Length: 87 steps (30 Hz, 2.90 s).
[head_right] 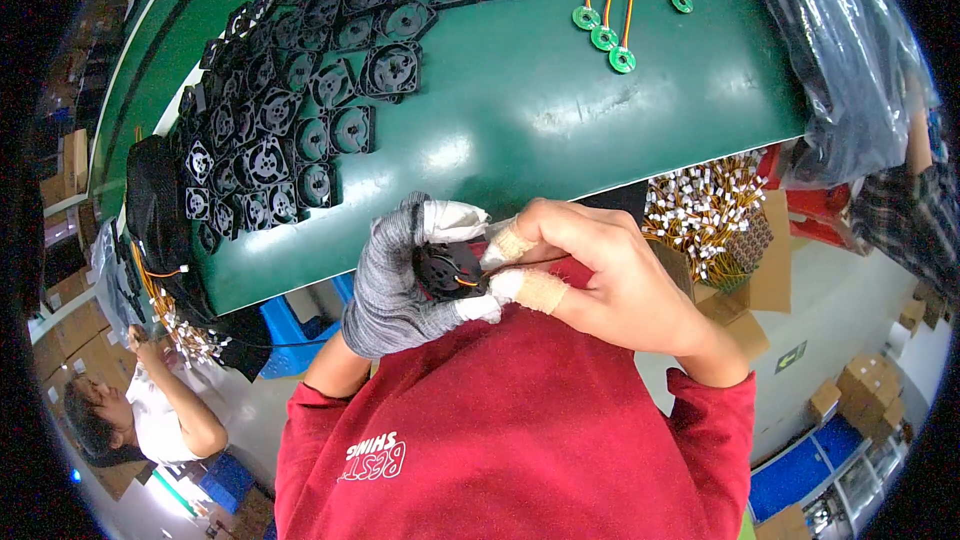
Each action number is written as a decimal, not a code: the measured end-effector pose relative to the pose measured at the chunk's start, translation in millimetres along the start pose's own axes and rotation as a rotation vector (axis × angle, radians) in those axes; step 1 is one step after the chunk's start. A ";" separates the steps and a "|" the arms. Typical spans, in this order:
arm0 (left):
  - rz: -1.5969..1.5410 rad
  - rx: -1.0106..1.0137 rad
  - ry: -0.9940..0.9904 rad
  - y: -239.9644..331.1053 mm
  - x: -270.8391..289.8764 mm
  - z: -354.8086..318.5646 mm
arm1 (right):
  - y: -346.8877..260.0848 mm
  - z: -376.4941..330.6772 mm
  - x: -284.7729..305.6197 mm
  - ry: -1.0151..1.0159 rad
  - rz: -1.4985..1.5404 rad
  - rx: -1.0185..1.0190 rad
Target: The person assembles small cooling fans by hand, attaching internal wiring to the plastic housing of each fan.
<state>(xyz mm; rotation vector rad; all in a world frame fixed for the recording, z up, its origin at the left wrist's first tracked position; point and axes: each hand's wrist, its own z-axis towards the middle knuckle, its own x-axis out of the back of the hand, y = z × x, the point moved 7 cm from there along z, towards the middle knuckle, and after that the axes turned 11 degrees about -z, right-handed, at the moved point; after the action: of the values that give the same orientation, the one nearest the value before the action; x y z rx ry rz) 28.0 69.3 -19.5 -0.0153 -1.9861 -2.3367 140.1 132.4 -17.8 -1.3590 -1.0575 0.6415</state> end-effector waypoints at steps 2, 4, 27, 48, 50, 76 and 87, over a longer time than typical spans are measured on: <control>0.069 0.017 -0.037 -0.4 -1.3 -0.8 | -5.7 1.8 2.3 0.024 -0.131 0.090; 0.176 -0.052 -0.049 2.8 -2.3 -3.6 | -9.4 2.6 3.0 0.019 -0.191 0.103; -0.280 0.122 0.021 -5.7 -5.2 -0.5 | -1.2 2.3 2.2 -0.010 0.116 0.118; 0.224 -0.111 -0.134 12.5 -12.5 3.0 | -20.0 -3.7 4.1 -0.009 -0.407 0.223; 0.334 -0.243 -0.240 18.0 -19.8 -0.8 | -16.0 -5.1 0.3 -0.059 -0.359 0.197; -0.243 0.120 -0.084 -15.3 -8.9 -1.8 | 23.5 -11.4 -18.2 -0.257 0.507 -0.265; -0.041 -0.012 -0.148 -3.7 -12.0 2.9 | 2.9 -8.0 1.5 -0.132 -0.036 -0.192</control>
<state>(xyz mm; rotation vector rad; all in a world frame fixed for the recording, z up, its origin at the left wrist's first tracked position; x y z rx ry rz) 39.6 73.4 -23.4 -0.1539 -2.0554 -2.4391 148.4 130.6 -19.4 -1.4755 -1.2730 0.6219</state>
